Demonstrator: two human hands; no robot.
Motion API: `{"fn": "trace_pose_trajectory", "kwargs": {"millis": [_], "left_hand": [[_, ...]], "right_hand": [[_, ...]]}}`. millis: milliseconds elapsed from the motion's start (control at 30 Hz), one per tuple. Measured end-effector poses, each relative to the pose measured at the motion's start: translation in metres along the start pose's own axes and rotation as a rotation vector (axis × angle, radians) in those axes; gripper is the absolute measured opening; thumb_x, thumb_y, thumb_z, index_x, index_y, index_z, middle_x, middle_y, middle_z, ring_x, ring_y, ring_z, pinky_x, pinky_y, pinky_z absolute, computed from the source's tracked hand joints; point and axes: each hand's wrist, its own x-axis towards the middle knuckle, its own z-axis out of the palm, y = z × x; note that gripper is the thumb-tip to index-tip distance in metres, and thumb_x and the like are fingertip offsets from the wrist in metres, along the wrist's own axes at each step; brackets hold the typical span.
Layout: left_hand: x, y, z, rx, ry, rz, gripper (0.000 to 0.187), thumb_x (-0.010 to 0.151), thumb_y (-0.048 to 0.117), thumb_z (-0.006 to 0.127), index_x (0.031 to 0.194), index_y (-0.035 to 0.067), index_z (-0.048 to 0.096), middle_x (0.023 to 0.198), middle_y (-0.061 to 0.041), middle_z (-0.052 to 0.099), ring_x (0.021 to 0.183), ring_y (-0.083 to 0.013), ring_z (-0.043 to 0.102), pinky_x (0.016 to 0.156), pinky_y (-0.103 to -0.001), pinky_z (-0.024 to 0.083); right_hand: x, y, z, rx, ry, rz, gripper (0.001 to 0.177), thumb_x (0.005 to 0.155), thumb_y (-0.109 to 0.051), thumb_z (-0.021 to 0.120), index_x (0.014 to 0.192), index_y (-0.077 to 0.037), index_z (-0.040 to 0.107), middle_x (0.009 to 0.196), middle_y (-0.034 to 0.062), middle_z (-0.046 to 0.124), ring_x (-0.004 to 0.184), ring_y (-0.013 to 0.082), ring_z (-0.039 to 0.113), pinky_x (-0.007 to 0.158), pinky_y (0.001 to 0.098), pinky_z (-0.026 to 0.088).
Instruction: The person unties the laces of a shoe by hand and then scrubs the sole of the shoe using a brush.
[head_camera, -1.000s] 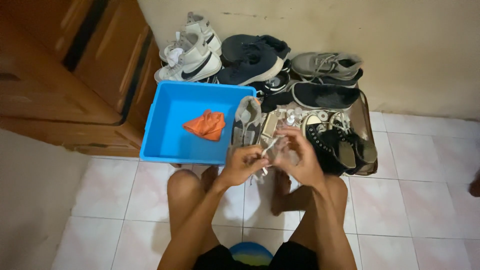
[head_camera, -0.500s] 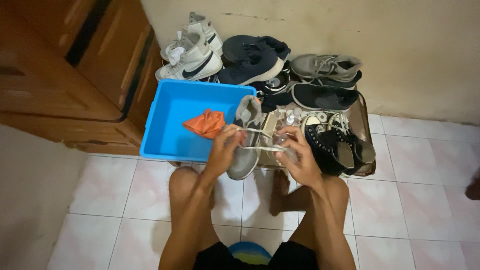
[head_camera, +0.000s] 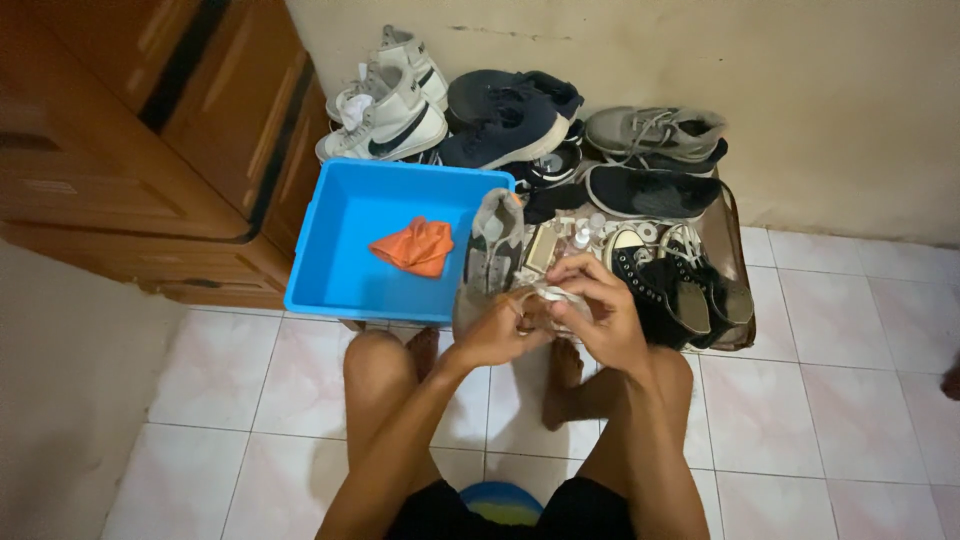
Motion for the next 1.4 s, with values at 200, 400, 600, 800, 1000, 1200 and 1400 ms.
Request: {"fn": "trace_pose_trajectory", "kwargs": {"millis": [200, 400, 600, 800, 1000, 1200, 1400], "left_hand": [[-0.007, -0.016, 0.004, -0.128, 0.188, -0.135, 0.009, 0.088, 0.000, 0.069, 0.089, -0.008, 0.072, 0.081, -0.024, 0.074, 0.071, -0.0307, 0.075, 0.057, -0.037, 0.058], [0.002, -0.034, -0.007, -0.623, 0.259, 0.067, 0.012, 0.089, -0.001, 0.074, 0.094, -0.009, 0.066, 0.098, -0.024, 0.068, 0.084, -0.0270, 0.071, 0.072, -0.034, 0.061], [0.005, -0.022, -0.012, -0.647, 0.370, 0.231, 0.017, 0.089, 0.003, 0.071, 0.093, -0.012, 0.065, 0.108, -0.032, 0.065, 0.098, -0.0331, 0.069, 0.088, -0.042, 0.058], [0.006, -0.052, -0.018, -0.602, 0.622, 0.171, 0.005, 0.092, 0.000, 0.063, 0.090, -0.003, 0.060, 0.108, -0.023, 0.065, 0.100, -0.0261, 0.069, 0.088, -0.035, 0.057], [0.000, -0.050, -0.002, -0.606, 0.339, -0.076, 0.029, 0.096, 0.018, 0.061, 0.116, -0.003, 0.058, 0.108, -0.019, 0.065, 0.094, -0.0220, 0.067, 0.082, -0.037, 0.058], [0.008, 0.009, 0.011, -0.783, 0.211, -0.273, 0.069, 0.099, 0.037, 0.063, 0.155, 0.005, 0.038, 0.122, -0.008, 0.058, 0.100, -0.0077, 0.065, 0.082, -0.020, 0.057], [0.004, -0.047, 0.004, -0.558, 0.357, -0.213, 0.038, 0.089, 0.012, 0.082, 0.121, -0.001, 0.068, 0.113, -0.012, 0.071, 0.086, -0.0107, 0.067, 0.073, -0.022, 0.059]], "right_hand": [[-0.007, -0.005, -0.024, -0.050, -0.003, 0.005, 0.012, 0.092, -0.012, 0.072, 0.088, 0.000, 0.072, 0.112, 0.0196, 0.067, 0.099, 0.0337, 0.067, 0.093, 0.0468, 0.049], [-0.003, -0.013, -0.018, -0.172, -0.175, -0.016, 0.016, 0.091, -0.015, 0.072, 0.094, -0.001, 0.065, 0.147, 0.0283, 0.047, 0.138, 0.0517, 0.042, 0.112, 0.0586, 0.032], [-0.030, 0.015, 0.007, 0.212, -0.355, 0.279, 0.011, 0.099, -0.006, 0.062, 0.100, 0.002, 0.069, 0.091, 0.0180, 0.073, 0.089, 0.0210, 0.063, 0.083, 0.0455, 0.053], [-0.029, 0.026, -0.007, 0.013, 0.051, 0.226, 0.016, 0.104, -0.011, 0.056, 0.103, -0.002, 0.069, 0.087, 0.0119, 0.071, 0.085, 0.0186, 0.063, 0.085, 0.0398, 0.051], [-0.007, -0.004, -0.001, -0.202, 0.031, 0.072, 0.029, 0.108, -0.015, 0.041, 0.108, 0.000, 0.066, 0.096, 0.0167, 0.063, 0.088, 0.0370, 0.065, 0.083, 0.0466, 0.052], [0.003, -0.013, 0.012, -0.489, -0.180, -0.040, 0.007, 0.095, -0.005, 0.065, 0.098, -0.006, 0.072, 0.095, 0.0094, 0.069, 0.094, 0.0322, 0.068, 0.085, 0.0396, 0.056], [0.005, -0.010, 0.003, -0.423, -0.122, 0.028, 0.005, 0.086, -0.008, 0.079, 0.091, -0.009, 0.079, 0.106, 0.0110, 0.077, 0.101, 0.0322, 0.072, 0.087, 0.0415, 0.056]]}}
